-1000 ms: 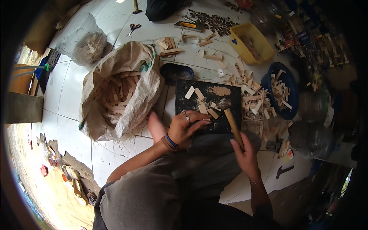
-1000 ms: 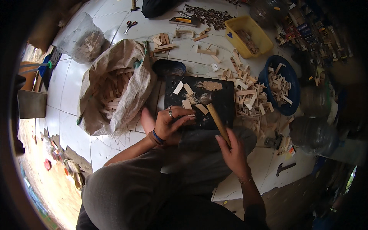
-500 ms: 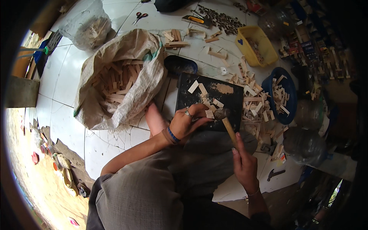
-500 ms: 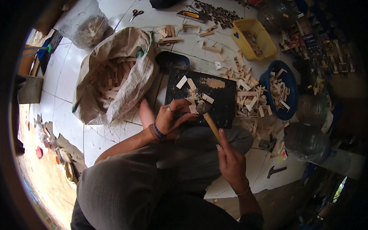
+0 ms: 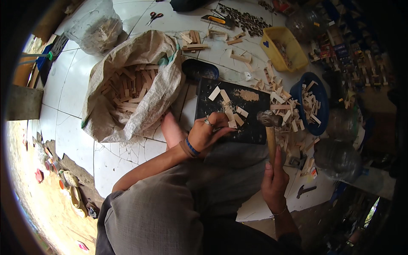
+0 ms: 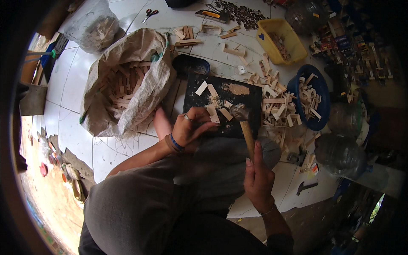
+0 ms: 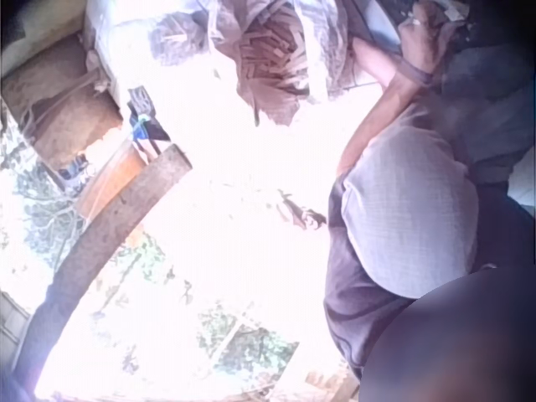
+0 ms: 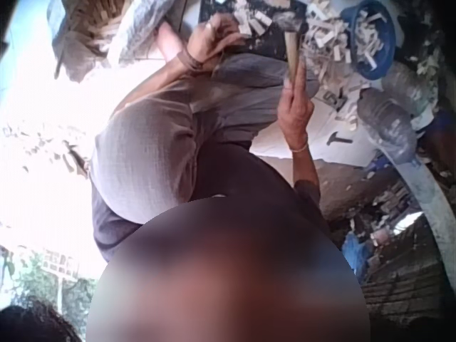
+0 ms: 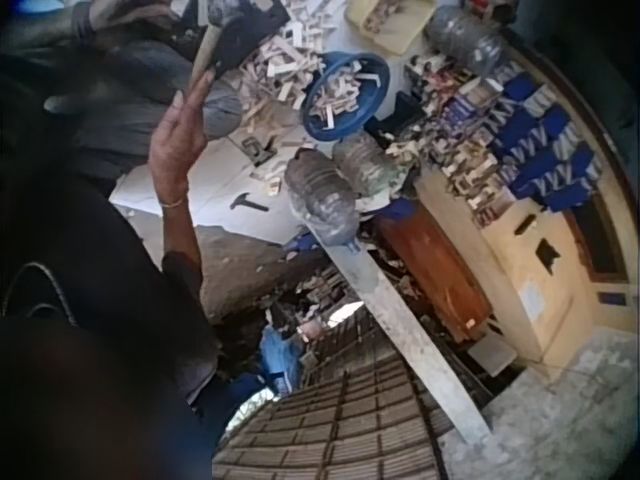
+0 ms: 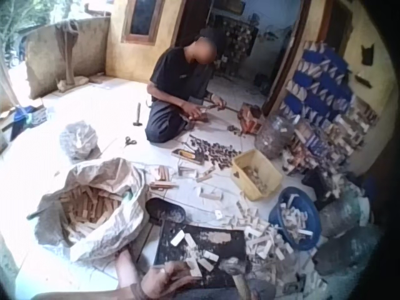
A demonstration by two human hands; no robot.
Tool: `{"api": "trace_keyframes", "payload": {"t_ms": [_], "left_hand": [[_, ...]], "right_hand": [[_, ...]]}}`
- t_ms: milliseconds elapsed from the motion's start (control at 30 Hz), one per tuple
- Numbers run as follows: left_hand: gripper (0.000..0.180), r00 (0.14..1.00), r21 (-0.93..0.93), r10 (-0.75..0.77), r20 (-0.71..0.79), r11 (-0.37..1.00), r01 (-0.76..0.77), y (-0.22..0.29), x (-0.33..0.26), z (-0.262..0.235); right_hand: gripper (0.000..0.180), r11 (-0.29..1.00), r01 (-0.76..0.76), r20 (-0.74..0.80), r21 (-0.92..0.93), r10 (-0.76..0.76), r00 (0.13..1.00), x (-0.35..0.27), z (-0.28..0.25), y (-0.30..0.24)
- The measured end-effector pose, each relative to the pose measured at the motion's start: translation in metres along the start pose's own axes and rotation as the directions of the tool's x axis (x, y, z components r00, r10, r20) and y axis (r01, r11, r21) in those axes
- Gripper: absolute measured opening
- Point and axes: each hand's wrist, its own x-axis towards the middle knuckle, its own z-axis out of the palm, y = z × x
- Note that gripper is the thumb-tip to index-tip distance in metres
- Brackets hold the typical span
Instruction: The person sits on the floor and assembles small wooden pieces into rectangular frames. They use a hammer to tap the pieces together and occasionally pick up additional pieces from a nearby sack. The person works methodically, creating multiple small wooden frames.
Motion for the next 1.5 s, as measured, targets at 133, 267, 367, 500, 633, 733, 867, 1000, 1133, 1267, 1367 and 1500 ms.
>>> {"api": "trace_keyframes", "payload": {"t_ms": [133,267,367,500,633,733,867,1000,1133,1267,1367,1500], "left_hand": [[0.043,1.0,0.027,0.002,-0.008,1.0,-0.001,-0.001,0.001,-0.001],[0.041,0.999,-0.02,-0.024,-0.043,1.0,0.023,0.001,0.0,0.002],[0.043,0.999,-0.016,-0.047,-0.019,0.999,0.047,0.002,0.0,0.002],[0.047,0.999,0.018,-0.048,-0.021,0.999,0.049,-0.001,0.001,0.001],[0.045,0.997,-0.003,-0.033,-0.067,0.999,0.033,-0.002,-0.001,0.005],[0.048,0.997,0.007,-0.05,-0.058,0.999,0.05,-0.002,-0.001,0.002],[0.048,0.995,0.048,-0.05,-0.087,0.997,0.054,-0.004,0.002,0.001],[0.046,0.996,0.006,-0.08,-0.037,0.997,0.08,-0.003,-0.001,0.004],[0.05,0.997,0.05,-0.064,-0.039,0.997,0.066,-0.004,-0.002,0.002],[0.054,0.996,0.053,-0.069,-0.055,0.996,0.072,-0.005,-0.002,-0.001],[0.048,0.996,0.062,0.011,-0.083,0.998,-0.006,-0.006,0.002,-0.002],[0.044,0.996,0.005,-0.019,-0.091,1.0,0.019,-0.009,0.005,-0.007]], "right_hand": [[0.063,0.993,0.033,0.278,-0.117,0.001,0.961,0.002,0.007,0.007],[0.064,0.998,-0.007,0.067,-0.064,0.011,0.998,-0.006,0.001,0.014],[0.065,0.986,0.134,-0.017,-0.097,-0.137,0.99,-0.007,0.012,0.018],[0.064,0.996,0.075,0.195,-0.053,-0.063,0.979,-0.005,0.022,0.021],[0.063,0.998,0.064,-0.127,-0.008,-0.064,0.99,-0.012,0.015,0.019],[0.063,0.986,0.164,-0.072,-0.021,-0.165,0.984,-0.011,0.022,0.014],[0.061,0.999,0.029,0.151,-0.022,-0.025,0.988,-0.006,0.022,0.01],[0.06,0.997,0.061,-0.218,0.043,-0.05,0.975,-0.014,0.01,0.007],[0.063,0.998,0.045,0.188,-0.042,-0.036,0.982,-0.007,0.03,0.019],[0.063,0.995,0.028,-0.028,-0.094,-0.031,0.999,-0.007,0.022,0.036],[0.056,0.99,-0.126,-0.078,-0.063,0.121,0.99,0.009,0.025,0.053],[0.048,0.988,-0.145,-0.168,-0.055,0.134,0.977,0.032,0.057,0.074]]}}
